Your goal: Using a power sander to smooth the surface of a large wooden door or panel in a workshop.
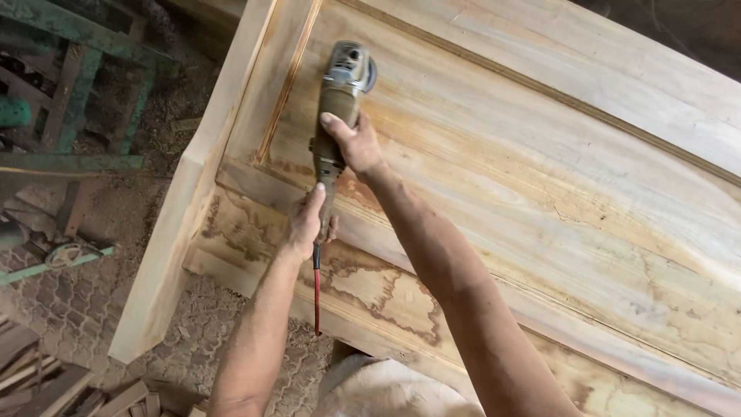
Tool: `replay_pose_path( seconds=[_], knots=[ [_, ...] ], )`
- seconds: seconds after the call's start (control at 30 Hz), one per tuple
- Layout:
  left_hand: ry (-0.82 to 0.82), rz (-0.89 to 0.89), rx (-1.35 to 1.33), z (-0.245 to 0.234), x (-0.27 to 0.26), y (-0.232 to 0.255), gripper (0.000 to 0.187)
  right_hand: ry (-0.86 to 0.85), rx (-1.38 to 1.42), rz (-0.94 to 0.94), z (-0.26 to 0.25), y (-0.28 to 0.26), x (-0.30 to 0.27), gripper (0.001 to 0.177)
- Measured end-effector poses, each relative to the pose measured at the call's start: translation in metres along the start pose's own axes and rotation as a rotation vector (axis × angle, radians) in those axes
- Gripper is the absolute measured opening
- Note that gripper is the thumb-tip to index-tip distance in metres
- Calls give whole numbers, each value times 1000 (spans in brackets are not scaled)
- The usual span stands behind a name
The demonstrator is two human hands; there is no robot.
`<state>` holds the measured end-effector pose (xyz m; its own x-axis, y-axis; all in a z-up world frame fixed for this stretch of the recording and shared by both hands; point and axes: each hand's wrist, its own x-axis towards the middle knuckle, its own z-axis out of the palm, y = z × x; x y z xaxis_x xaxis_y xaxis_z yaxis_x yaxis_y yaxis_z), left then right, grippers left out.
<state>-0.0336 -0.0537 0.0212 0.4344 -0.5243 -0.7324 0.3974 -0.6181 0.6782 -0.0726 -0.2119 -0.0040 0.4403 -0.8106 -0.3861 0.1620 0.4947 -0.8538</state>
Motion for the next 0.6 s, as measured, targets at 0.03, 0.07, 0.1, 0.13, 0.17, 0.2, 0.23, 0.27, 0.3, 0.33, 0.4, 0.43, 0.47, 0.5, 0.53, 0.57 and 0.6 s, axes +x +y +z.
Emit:
replay_pose_path(
  seconds=[0.03, 0.07, 0.1, 0.13, 0.17, 0.2, 0.23, 0.27, 0.3, 0.33, 0.4, 0.43, 0.47, 0.5, 0.53, 0.57, 0.6],
  knots=[
    [15, 56, -6, -1, 2, 7, 55, -19, -106, 80, 4, -1, 7, 49],
    [29, 112, -12, -3, 4, 15, 58, -36, -211, 162, 9, -2, 14, 62],
    [8, 122, -6, 1, 2, 22, 58, -18, -211, 146, 9, -10, 13, 62],
    [5, 88, 11, 1, 1, 29, 62, -13, -231, 169, 12, -17, 13, 62],
    [25, 43, 10, -1, -6, 30, 65, -31, -263, 209, 17, -18, 7, 62],
    [25, 42, -4, 5, 5, 25, 65, -36, -275, 210, 3, -10, 16, 62],
    [29, 51, -54, 6, 9, 17, 59, -6, -359, 245, -6, 2, 20, 61],
    [33, 61, -105, 6, 13, 9, 53, 24, -445, 278, -13, 15, 24, 59],
    [63, 54, -132, 8, 15, 13, 53, -11, -465, 290, -1, -3, 19, 59],
    [29, 97, -150, 12, 18, 18, 56, 15, -414, 253, 10, -22, 15, 67],
    [-11, 129, -163, 12, 23, 26, 59, 53, -362, 227, 24, -40, 17, 74],
    [-17, 130, -103, 10, 26, 30, 62, 26, -262, 196, 27, -39, 25, 65],
    [-23, 131, -43, 10, 29, 35, 66, -1, -162, 164, 29, -40, 32, 55],
    [-14, 128, -53, 4, 24, 32, 66, -11, -170, 171, 34, -36, 28, 55],
    [-2, 116, -96, -1, 18, 30, 63, -67, -240, 163, 38, -34, 23, 60],
    [8, 107, -134, -5, 13, 29, 60, -120, -307, 153, 42, -32, 20, 65],
    [14, 106, -140, -12, -2, 26, 60, -127, -311, 156, 45, -24, 7, 65]
  ],
)
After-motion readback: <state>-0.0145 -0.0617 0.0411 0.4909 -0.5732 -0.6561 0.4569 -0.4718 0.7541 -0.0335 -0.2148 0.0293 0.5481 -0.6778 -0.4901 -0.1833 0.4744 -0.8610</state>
